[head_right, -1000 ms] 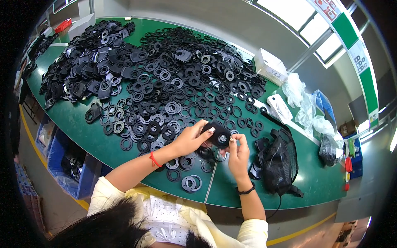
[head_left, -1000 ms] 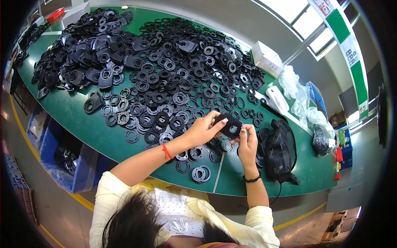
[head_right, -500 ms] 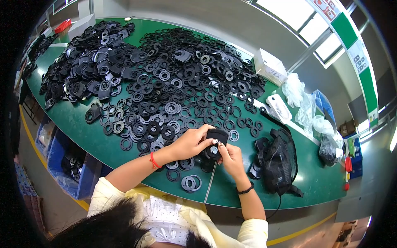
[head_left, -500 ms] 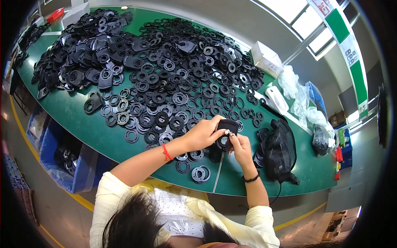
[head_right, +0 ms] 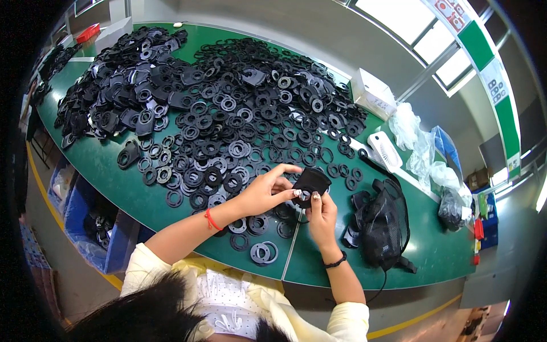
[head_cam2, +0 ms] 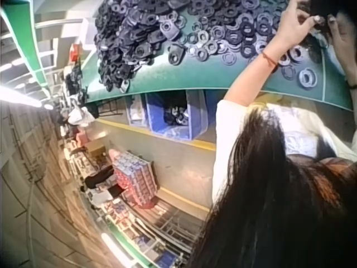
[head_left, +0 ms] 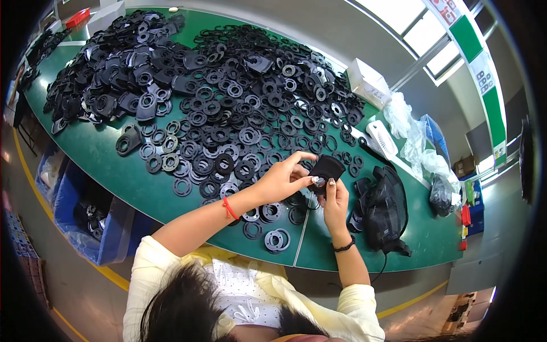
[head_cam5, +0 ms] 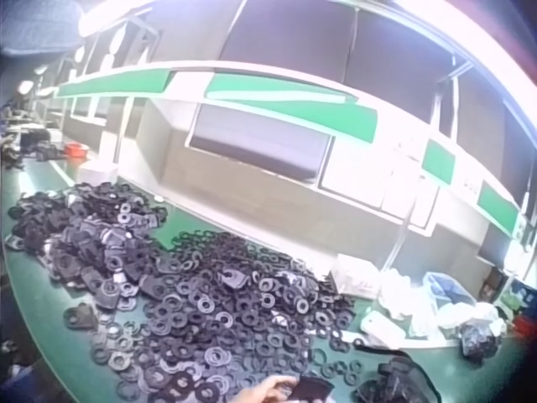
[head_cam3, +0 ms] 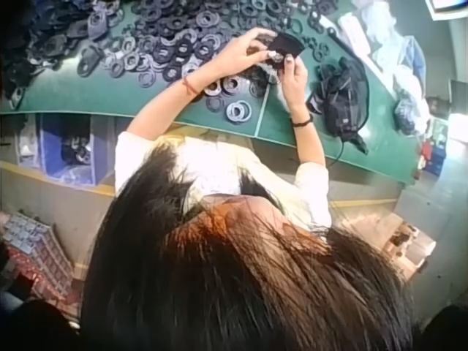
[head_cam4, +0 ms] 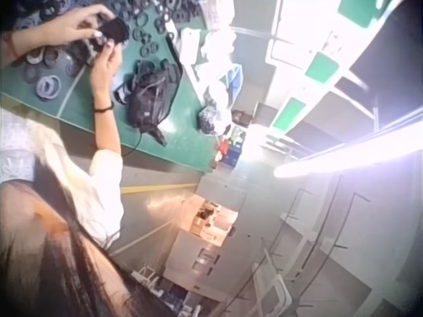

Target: Inspecting and sorting small black plastic components on a workbench in an assembly line.

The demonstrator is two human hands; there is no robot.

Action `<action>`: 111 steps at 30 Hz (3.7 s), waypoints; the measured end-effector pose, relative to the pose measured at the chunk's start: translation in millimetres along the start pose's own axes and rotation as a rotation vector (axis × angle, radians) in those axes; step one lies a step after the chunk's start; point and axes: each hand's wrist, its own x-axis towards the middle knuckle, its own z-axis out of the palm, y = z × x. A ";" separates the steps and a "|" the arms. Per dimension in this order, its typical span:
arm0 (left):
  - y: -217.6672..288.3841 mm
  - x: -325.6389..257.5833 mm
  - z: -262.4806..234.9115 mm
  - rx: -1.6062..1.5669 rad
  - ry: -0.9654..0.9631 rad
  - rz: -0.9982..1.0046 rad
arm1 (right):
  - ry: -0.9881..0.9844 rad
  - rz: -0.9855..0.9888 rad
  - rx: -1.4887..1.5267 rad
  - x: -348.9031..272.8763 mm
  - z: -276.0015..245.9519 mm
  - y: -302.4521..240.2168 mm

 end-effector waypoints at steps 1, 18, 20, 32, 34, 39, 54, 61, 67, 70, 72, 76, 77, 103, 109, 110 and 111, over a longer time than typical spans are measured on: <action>-2.3 1.0 -1.6 0.001 0.002 0.001 | -0.002 -0.001 0.001 -0.3 1.5 -0.2; -3.0 0.8 -2.9 0.303 0.189 0.047 | -0.162 0.018 -0.225 -6.0 0.3 6.5; -3.5 1.0 -2.9 0.306 0.201 0.066 | -0.147 0.037 -0.226 -5.6 1.1 7.3; -8.9 2.1 1.8 0.140 0.123 0.079 | -0.074 0.020 -0.018 -7.1 6.6 2.1; -11.9 4.2 -2.0 0.122 0.106 0.070 | -0.091 0.036 -0.026 -7.4 5.9 4.5; -4.2 3.9 -1.2 0.133 0.060 -0.003 | -0.103 0.035 -0.019 -8.5 3.0 7.4; 11.7 22.7 -144.0 -0.699 0.794 0.420 | -0.058 0.029 -0.067 18.9 -27.5 -3.1; 27.9 -13.5 -224.4 -1.137 0.930 0.533 | 0.052 -0.075 -0.341 27.1 -41.2 -1.8; 25.2 -27.2 -245.2 -1.105 0.980 0.665 | 0.336 -0.062 -0.890 45.8 -86.6 5.0; 21.5 -34.5 -255.3 -1.105 0.863 0.716 | 0.435 -0.039 -1.034 48.0 -124.8 16.8; 27.3 -37.4 -250.6 -1.097 0.812 0.710 | 0.531 -0.062 -1.144 46.9 -141.5 19.9; 39.3 -36.9 -243.8 -1.141 0.865 0.724 | 0.486 0.132 -1.319 42.0 -155.2 17.0; 41.7 -36.8 -242.2 -1.141 0.878 0.730 | 0.486 0.133 -1.320 38.2 -154.2 18.2; 18.8 18.4 -48.7 0.306 0.242 0.270 | -0.181 0.215 -1.221 9.0 -114.4 -12.5; 9.1 3.7 -4.9 0.472 -0.061 0.183 | -0.262 0.138 -1.096 17.5 -114.8 4.3; 6.3 2.2 -0.9 0.496 -0.105 0.188 | -0.268 0.131 -1.066 17.9 -114.5 5.8; 4.7 0.3 2.3 0.522 -0.146 0.192 | -0.269 0.131 -1.066 18.8 -112.2 5.8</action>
